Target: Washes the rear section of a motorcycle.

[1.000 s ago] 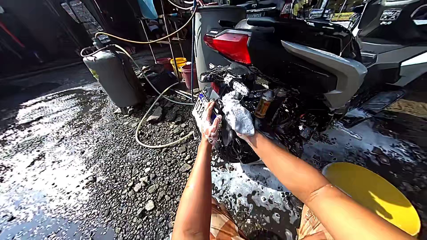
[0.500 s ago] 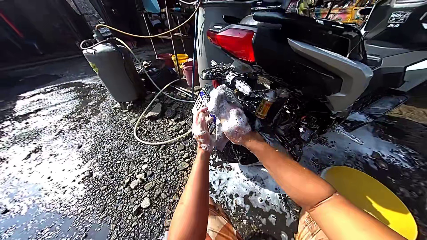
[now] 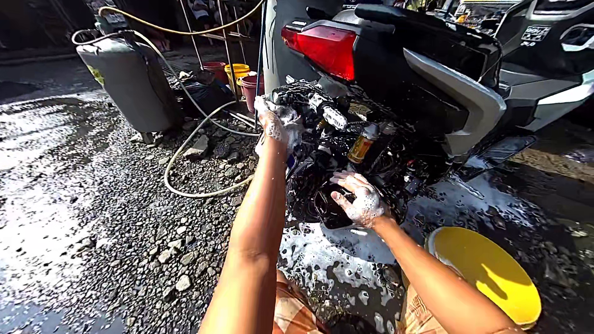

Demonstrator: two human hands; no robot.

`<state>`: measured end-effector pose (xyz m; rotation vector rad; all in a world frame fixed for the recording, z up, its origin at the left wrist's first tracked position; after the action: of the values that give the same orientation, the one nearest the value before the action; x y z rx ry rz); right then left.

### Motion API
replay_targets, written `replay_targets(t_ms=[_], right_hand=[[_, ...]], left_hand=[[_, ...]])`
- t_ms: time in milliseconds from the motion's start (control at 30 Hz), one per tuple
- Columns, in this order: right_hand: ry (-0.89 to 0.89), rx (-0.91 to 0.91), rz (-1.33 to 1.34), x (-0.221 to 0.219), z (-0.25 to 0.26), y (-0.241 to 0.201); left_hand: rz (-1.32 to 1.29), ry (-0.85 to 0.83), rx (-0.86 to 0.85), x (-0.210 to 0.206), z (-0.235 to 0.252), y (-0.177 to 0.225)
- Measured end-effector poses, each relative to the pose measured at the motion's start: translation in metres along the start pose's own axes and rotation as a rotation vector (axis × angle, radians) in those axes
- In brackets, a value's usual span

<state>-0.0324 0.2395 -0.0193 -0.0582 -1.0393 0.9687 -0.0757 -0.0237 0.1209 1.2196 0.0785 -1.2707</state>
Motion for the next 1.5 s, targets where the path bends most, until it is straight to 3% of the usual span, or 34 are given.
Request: replay_targets(t_ms=[67, 200, 300, 400, 467, 533, 600, 700, 767, 833, 900, 1000, 1100, 1200, 1333, 1400, 1500], right_hand=[[0.039, -0.013, -0.010, 0.001, -0.002, 0.003], [0.086, 0.007, 0.010, -0.005, -0.003, 0.005], [0.071, 0.010, 0.003, -0.005, -0.003, 0.004], [0.074, -0.006, 0.014, -0.002, -0.005, 0.006], [0.095, 0.008, 0.005, -0.003, -0.006, 0.007], [0.091, 0.013, -0.017, -0.003, -0.007, 0.006], [0.091, 0.017, -0.033, -0.004, -0.006, 0.004], [0.124, 0.028, -0.023, -0.006, -0.009, 0.004], [0.139, 0.042, -0.004, -0.006, -0.007, 0.005], [0.130, 0.047, 0.007, -0.005, -0.005, 0.006], [0.126, 0.062, 0.020, -0.004, -0.004, 0.008], [0.119, 0.062, 0.007, -0.003, -0.003, 0.008], [0.117, 0.045, -0.023, -0.004, -0.005, 0.006], [0.122, 0.040, -0.031, -0.003, -0.004, 0.006], [0.126, 0.043, -0.040, -0.005, -0.005, 0.004], [0.135, 0.036, -0.051, -0.005, -0.006, 0.005], [0.159, 0.044, -0.056, -0.005, -0.004, 0.004]], left_hand=[[0.122, -0.111, 0.007, -0.010, 0.009, -0.006], [0.191, -0.307, 0.169, 0.008, -0.034, 0.008], [0.425, -0.413, -0.001, 0.005, -0.053, 0.020], [0.899, -0.544, -0.032, -0.026, -0.050, 0.019], [1.092, -0.606, -0.164, -0.033, -0.063, 0.019], [0.961, -0.569, -0.321, -0.015, -0.092, 0.024], [0.621, -0.384, -0.239, 0.007, -0.092, 0.034], [0.167, 0.094, -0.032, 0.029, -0.037, 0.028], [-0.077, 0.162, 0.011, 0.021, 0.018, 0.001], [-0.024, -0.053, 0.018, 0.006, 0.059, -0.025], [0.262, -0.343, 0.031, 0.009, 0.077, -0.035], [0.730, -0.699, -0.076, 0.026, 0.062, -0.031], [0.874, -0.641, -0.248, 0.040, 0.019, -0.024], [0.754, -0.437, -0.321, 0.059, -0.017, -0.016], [0.372, -0.026, -0.076, 0.045, -0.002, 0.008], [0.092, -0.044, -0.032, 0.037, 0.041, 0.012], [-0.009, -0.394, 0.118, -0.007, 0.106, 0.017]])
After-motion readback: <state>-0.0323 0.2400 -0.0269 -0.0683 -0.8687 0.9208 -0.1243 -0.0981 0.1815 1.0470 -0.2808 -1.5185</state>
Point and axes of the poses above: each hand's wrist, its own z-axis towards the middle knuckle, its own x-axis out of the back of the hand, y = z × x, the point moved 3 cm from there along z, towards the middle knuckle, and after that the axes turned 10 degrees about -x, right-handed, at the moved point
